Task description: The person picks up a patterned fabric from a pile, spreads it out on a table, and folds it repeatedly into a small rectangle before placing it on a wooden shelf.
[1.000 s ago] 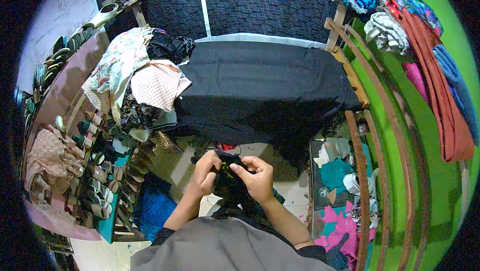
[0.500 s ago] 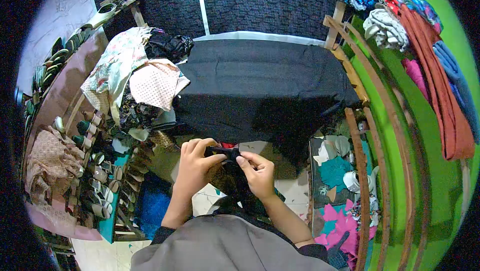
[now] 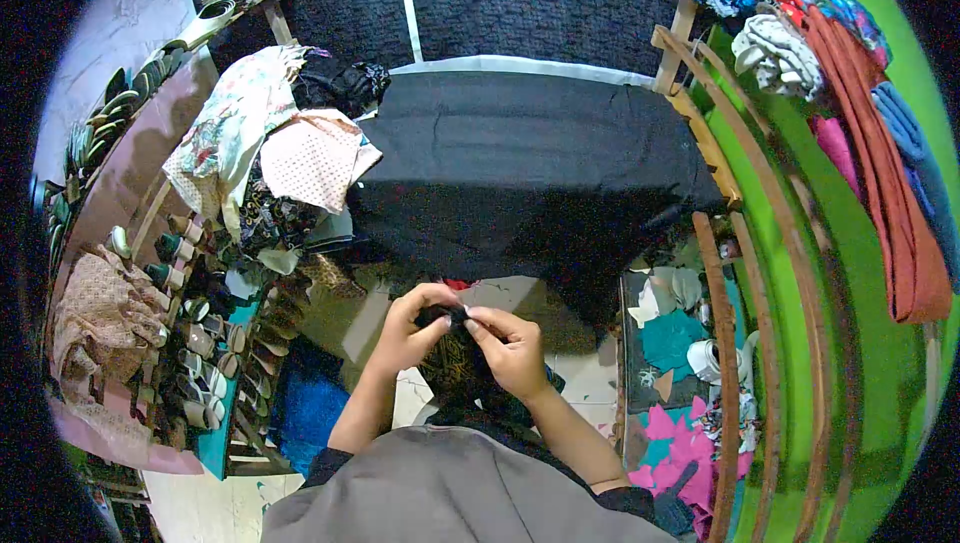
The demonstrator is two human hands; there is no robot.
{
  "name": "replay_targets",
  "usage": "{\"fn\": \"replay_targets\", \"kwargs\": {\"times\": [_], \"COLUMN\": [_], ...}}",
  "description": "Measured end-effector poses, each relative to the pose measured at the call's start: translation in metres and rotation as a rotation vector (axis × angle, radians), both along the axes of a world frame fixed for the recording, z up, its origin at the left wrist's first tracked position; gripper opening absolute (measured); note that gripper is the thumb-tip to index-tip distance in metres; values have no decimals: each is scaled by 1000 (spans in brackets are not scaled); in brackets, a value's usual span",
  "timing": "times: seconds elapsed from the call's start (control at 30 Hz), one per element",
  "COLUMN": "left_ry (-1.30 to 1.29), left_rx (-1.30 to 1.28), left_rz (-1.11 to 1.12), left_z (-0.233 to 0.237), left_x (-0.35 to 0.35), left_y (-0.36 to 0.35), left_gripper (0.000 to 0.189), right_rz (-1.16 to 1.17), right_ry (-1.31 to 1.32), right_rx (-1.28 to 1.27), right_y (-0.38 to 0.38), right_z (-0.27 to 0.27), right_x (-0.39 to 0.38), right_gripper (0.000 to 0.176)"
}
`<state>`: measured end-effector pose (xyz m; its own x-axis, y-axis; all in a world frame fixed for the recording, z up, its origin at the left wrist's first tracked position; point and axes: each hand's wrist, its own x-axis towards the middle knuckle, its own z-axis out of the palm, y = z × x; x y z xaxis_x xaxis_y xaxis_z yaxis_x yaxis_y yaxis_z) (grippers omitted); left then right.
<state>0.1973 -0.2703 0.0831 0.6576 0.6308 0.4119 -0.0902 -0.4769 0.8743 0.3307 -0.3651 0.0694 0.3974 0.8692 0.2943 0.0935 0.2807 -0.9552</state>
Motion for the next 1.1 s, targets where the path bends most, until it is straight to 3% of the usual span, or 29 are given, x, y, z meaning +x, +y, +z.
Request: {"fn": "replay_targets", "kwargs": {"times": [0.1, 0.23, 0.3, 0.33, 0.37, 0.4, 0.43, 0.47, 0.5, 0.53, 0.57, 0.6, 0.67, 0.73, 0.77, 0.8, 0.87, 0.9, 0.93, 0.97, 1.0, 1.03, 1.1], "left_ry": [14, 53, 122, 145, 168, 125, 32, -144, -331, -308, -194, -20, 253, 260, 221, 152, 21, 69, 325, 593, 717, 912, 844], "left_rx": [49, 202, 334, 391, 503, 239, 228, 206, -16, 120, 62, 94, 80, 159, 171, 176, 191, 117, 92, 93, -20, -77, -41], "left_rz": [-37, -135, -113, 71, 422, 740, 1017, 1264, 1479, 1523, 1508, 1474, 1395, 1453, 1444, 1440, 1434, 1292, 1095, 695, 591, 611, 717], "left_z": [6, 6, 10, 16, 21, 6, -3, -40, -24, -43, -62, -94, -124, -156, -156, -146, -113, -92, -101, -111, -111, -121, -131], "left_x": [0, -1, -7, -18, -35, -65, -104, -159, -177, -215, -243, -272, -270, -268, -276, -277, -273, -260, -266, -267, -248, -240, -239], "left_y": [6, 21, 45, 66, 88, 126, 157, 197, 187, 196, 196, 200, 168, 158, 158, 155, 154, 148, 155, 163, 149, 154, 162], "left_gripper": [40, 16, 14, 14, 14, 8, 10, 17, 25, 31, 33, 31, 27, 25, 22, 22, 22, 22, 23, 22, 21, 19, 22], "right_rz": [-15, -13, -17, -13, -172, -408, -709, -899, -977, -1001, -974, -966, -827, -753, -857, -974, -1153, -1040, -921, -639, -485, -218, 33], "right_ry": [-53, -135, -382, -504, -566, -368, -390, -343, -189, -164, -135, -337, -436, -443, -288, -355, -206, -284, -358, -532, -885, -769, -709], "right_rx": [5, -106, -163, -191, -36, -132, -104, -22, 172, 94, -18, -87, -268, -380, -268, -162, -6, -148, -281, -431, -643, -925, -1039], "right_y": [0, 3, 7, 11, 16, 9, -3, -21, -39, -60, -76, -84, -89, -88, -89, -90, -84, -76, -67, -63, -57, -51, -44], "right_z": [-1, -1, 4, 7, -6, 7, -6, -7, -10, -17, -23, -36, -73, -107, -107, -92, -55, -40, -32, -60, -72, -68, -84], "right_x": [-1, 2, 20, 37, 70, 97, 149, 184, 213, 234, 246, 251, 248, 257, 264, 270, 278, 270, 262, 271, 263, 253, 261], "right_gripper": [12, 12, 13, 15, 21, 23, 23, 22, 21, 21, 20, 21, 22, 22, 24, 24, 22, 21, 20, 26, 37, 53, 71]}}
